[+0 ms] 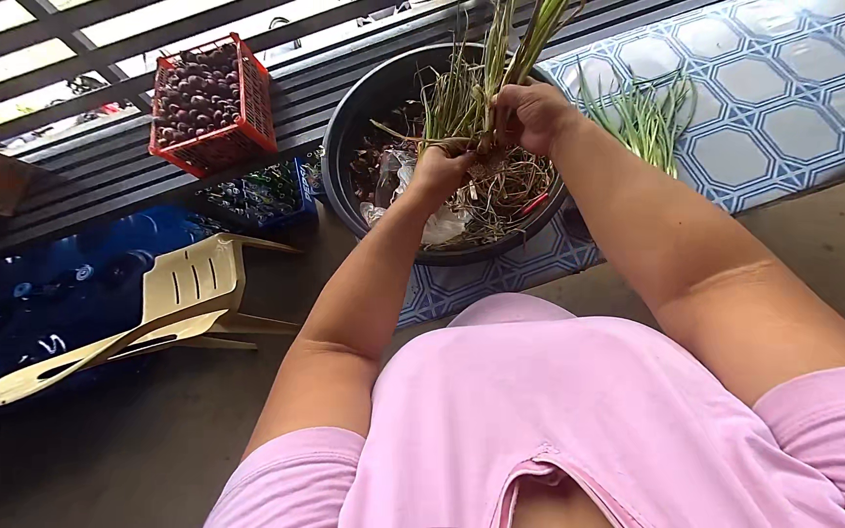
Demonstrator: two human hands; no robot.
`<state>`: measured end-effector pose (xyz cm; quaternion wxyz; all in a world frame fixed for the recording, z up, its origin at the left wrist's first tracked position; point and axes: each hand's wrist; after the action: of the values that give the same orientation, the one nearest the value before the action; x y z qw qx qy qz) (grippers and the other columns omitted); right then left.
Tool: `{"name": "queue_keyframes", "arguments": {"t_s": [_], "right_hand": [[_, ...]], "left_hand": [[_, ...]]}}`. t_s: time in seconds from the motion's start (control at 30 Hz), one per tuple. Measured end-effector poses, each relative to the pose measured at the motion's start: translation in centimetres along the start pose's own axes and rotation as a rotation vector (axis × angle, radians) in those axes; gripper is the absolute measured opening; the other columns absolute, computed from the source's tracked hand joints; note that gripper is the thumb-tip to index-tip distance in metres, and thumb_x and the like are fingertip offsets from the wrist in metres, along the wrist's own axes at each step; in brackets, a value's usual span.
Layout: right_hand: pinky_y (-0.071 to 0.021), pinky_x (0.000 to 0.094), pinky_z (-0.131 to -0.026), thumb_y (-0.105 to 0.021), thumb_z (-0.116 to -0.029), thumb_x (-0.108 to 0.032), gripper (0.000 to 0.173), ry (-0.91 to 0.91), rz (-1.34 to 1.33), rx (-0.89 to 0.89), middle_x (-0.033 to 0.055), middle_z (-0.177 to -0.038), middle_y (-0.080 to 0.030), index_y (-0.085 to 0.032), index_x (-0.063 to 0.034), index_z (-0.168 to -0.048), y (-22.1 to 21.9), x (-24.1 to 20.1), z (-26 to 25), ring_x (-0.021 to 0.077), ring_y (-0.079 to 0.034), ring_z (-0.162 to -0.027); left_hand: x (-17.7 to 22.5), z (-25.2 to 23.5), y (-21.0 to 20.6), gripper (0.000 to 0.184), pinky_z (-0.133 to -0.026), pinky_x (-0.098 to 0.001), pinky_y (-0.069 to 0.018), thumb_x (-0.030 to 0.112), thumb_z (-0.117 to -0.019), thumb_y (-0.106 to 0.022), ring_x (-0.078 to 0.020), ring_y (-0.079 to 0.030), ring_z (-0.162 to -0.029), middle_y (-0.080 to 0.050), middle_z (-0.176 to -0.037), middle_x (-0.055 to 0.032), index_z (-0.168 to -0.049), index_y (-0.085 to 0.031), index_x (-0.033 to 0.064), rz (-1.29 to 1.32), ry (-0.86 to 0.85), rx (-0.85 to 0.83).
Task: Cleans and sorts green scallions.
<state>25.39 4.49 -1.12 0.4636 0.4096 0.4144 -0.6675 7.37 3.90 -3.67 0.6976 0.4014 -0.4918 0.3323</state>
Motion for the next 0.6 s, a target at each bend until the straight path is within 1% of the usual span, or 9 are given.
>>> {"name": "queue_keyframes", "arguments": {"t_s": [0.07,0.13,0.2,0.3,0.4,0.47,0.5,0.53,0.6], "right_hand": [[-0.0589,0.0389,-0.076,-0.058,-0.0996,-0.009,0.042,0.048,0.007,0.028,0.0112,-0.106,-0.065,-0.051,-0.0104,-0.141,0.4,-1.0,-0.2,0.0217,-0.067,-0.09],[-0.0575,0.0376,-0.077,-0.057,-0.0994,-0.008,0.042,0.101,0.02,0.07,0.0094,-0.107,-0.064,-0.052,-0.0112,-0.141,1.0,-1.9,-0.2,0.0191,-0.066,-0.091],[-0.0562,0.0348,-0.074,-0.056,-0.1003,-0.008,0.039,0.152,0.03,0.103,0.0072,-0.104,-0.061,-0.052,-0.0111,-0.139,1.6,-2.8,-0.1,0.0166,-0.064,-0.088],[-0.0546,0.0307,-0.069,-0.055,-0.0996,-0.006,0.038,0.237,0.01,0.11,0.0054,-0.101,-0.06,-0.052,-0.0106,-0.137,2.0,-4.0,0.0,0.0137,-0.062,-0.083],[-0.0585,0.0338,-0.074,-0.053,-0.1,-0.002,0.033,0.292,-0.068,0.05,0.0074,-0.102,-0.061,-0.051,-0.0085,-0.133,1.8,-5.0,0.1,0.016,-0.065,-0.088],[-0.0582,0.0328,-0.072,-0.053,-0.1006,-0.003,0.029,0.307,-0.065,0.025,0.0067,-0.1,-0.061,-0.051,-0.0083,-0.129,1.3,-5.3,0.2,0.0154,-0.065,-0.086],[-0.0565,0.0305,-0.068,-0.053,-0.1004,-0.004,0.027,0.308,-0.049,0.022,0.0058,-0.098,-0.06,-0.052,-0.0087,-0.127,0.9,-5.3,0.3,0.0141,-0.064,-0.082],[-0.0562,0.0298,-0.066,-0.053,-0.1001,-0.004,0.029,0.307,-0.032,0.01,0.0054,-0.097,-0.06,-0.052,-0.0091,-0.129,0.6,-5.1,0.4,0.0136,-0.064,-0.079],[-0.055,0.0299,-0.065,-0.053,-0.0999,-0.004,0.04,0.28,-0.007,-0.014,0.0053,-0.101,-0.061,-0.051,-0.0113,-0.139,0.3,-4.5,0.5,0.0135,-0.062,-0.079]], "left_hand": [[0.1,-0.8,-1.0,0.022,-0.058,-0.0253,-0.0514,0.011,-0.1057,-0.054,-0.0093,-0.058,-0.063,-0.063,-0.087,-0.0046,-0.123,-0.064,0.003,0.22,0.003,0.148],[0.1,-1.7,-1.3,0.018,-0.052,-0.0225,-0.047,0.011,-0.1072,-0.049,-0.0085,-0.051,-0.056,-0.055,-0.078,-0.0018,-0.12,-0.06,0.0043,0.551,0.078,0.319],[-0.1,-2.5,-1.4,0.014,-0.051,-0.0228,-0.0496,0.012,-0.1071,-0.048,-0.0092,-0.052,-0.055,-0.054,-0.077,-0.0016,-0.117,-0.056,0.0072,0.761,0.174,0.473],[-1.0,-3.2,-2.3,0.02,-0.053,-0.0247,-0.0494,0.015,-0.1093,-0.042,-0.0105,-0.05,-0.056,-0.051,-0.077,-0.0018,-0.122,-0.055,0.0063,0.782,0.226,0.548],[-1.3,-3.5,-4.3,0.027,-0.064,-0.0291,-0.0524,0.022,-0.1111,-0.041,-0.0134,-0.057,-0.068,-0.057,-0.086,-0.0062,-0.121,-0.057,0.0022,0.367,0.216,0.311],[-0.7,-3.5,-4.8,0.04,-0.091,-0.045,-0.0504,0.029,-0.109,-0.047,-0.0257,-0.062,-0.104,-0.065,-0.115,-0.0176,-0.13,-0.06,-0.0016,-0.132,0.248,-0.036],[-0.1,-3.4,-4.8,0.047,-0.1,-0.0548,-0.0468,0.036,-0.1071,-0.051,-0.0333,-0.06,-0.117,-0.063,-0.125,-0.023,-0.132,-0.06,-0.003,-0.367,0.277,-0.182],[0.5,-3.1,-4.6,0.053,-0.102,-0.0613,-0.044,0.042,-0.1055,-0.053,-0.0387,-0.058,-0.122,-0.061,-0.128,-0.0269,-0.128,-0.061,-0.0052,-0.55,0.305,-0.28],[0.6,-3.2,-3.5,0.057,-0.102,-0.0653,-0.0429,0.047,-0.1012,-0.059,-0.042,-0.058,-0.123,-0.062,-0.127,-0.0286,-0.124,-0.064,-0.0052,-0.702,0.326,-0.316]]}}
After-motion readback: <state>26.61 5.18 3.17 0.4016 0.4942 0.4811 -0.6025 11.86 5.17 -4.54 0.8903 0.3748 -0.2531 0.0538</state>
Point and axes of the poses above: each hand's wrist, its own z-axis away from the middle knuckle, its own y-axis out of the back of the hand, x = y × z
